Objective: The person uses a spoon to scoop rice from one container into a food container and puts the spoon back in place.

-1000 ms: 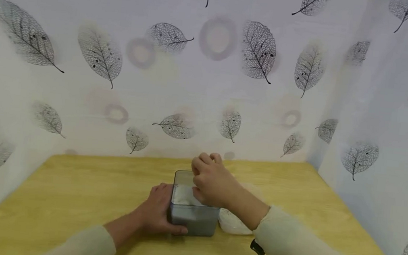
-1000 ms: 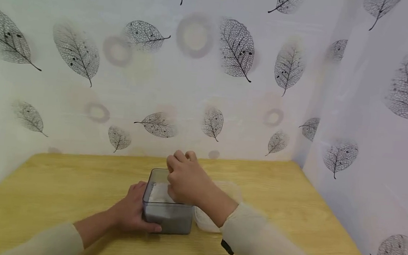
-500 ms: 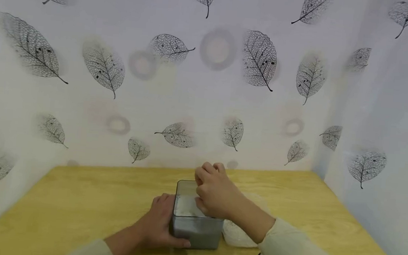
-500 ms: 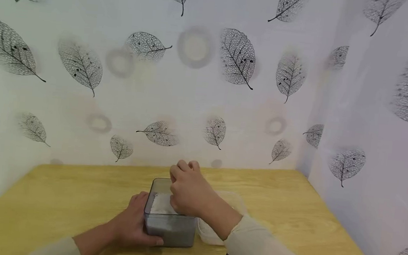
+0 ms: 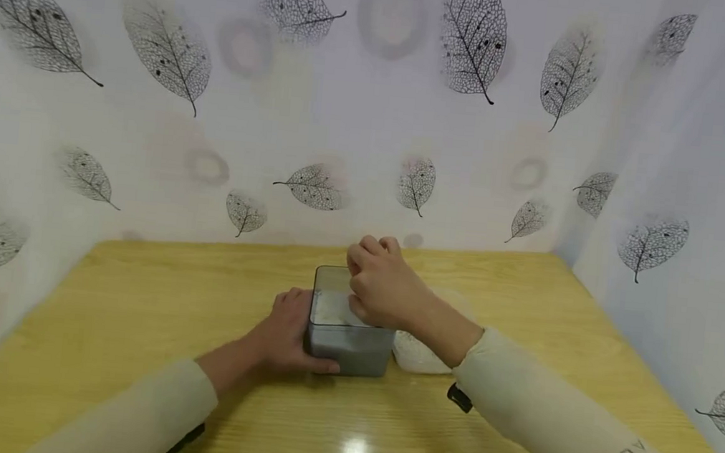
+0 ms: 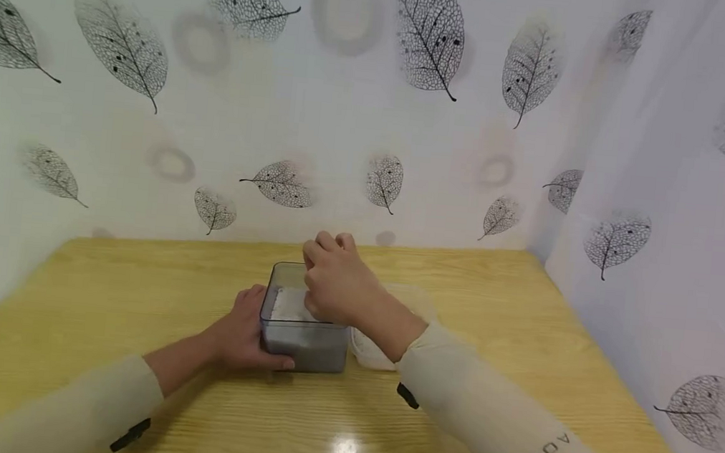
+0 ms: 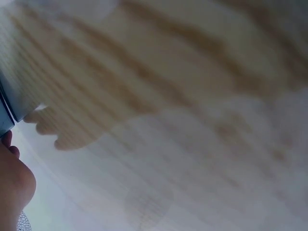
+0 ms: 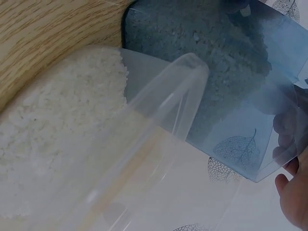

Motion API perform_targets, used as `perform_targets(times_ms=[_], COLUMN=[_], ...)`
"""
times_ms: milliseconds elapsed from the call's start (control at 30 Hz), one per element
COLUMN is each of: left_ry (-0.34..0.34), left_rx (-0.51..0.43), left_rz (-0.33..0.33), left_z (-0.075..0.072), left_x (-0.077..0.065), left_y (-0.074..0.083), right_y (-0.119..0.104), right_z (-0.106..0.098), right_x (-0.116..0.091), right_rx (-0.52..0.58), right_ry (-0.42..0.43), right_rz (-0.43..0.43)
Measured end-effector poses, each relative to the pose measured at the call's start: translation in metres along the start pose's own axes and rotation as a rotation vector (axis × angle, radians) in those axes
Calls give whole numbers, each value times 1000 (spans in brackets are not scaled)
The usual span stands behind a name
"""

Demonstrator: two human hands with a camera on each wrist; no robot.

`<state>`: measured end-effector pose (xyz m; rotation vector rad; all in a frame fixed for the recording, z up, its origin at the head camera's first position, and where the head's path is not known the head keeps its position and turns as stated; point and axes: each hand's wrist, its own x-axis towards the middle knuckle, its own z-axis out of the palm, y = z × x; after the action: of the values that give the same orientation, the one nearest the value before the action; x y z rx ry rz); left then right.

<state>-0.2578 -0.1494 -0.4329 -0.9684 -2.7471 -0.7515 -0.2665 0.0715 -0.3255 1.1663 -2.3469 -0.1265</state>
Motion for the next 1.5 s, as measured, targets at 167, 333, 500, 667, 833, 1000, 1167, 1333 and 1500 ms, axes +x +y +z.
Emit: perform_targets(times_ms=[167, 333, 500, 667, 833, 1000, 1167, 1333, 1500], left_ry=[-29, 17, 0, -44, -37, -33, -7, 24, 12], left_rx=[39, 52, 58, 5, 27, 53, 57, 21, -19], left_rz=[1, 14, 8, -10, -23, -17, -7, 5, 0], left_z=[-10, -22, -19, -7, -9, -14, -15, -13, -5], left_x=[9, 22, 17, 3, 5, 15, 15, 10, 0], left_y=[-2, -1, 0, 7, 8, 6, 2, 0, 3], right_y=[8, 18, 15, 4, 6, 13, 14, 10, 3], right_z=[-4, -12, -11, -4, -4, -8, -10, -11, -8], right_x=[7, 17, 12, -3, -4, 0, 2, -1, -10], right_rx=[-3, -45, -22, 17, 38, 39, 28, 8, 85], right_ry=[0, 31, 25, 18, 41, 60, 73, 102, 101], right_rz=[-28, -12, -22, -3, 28, 63, 120, 207, 307])
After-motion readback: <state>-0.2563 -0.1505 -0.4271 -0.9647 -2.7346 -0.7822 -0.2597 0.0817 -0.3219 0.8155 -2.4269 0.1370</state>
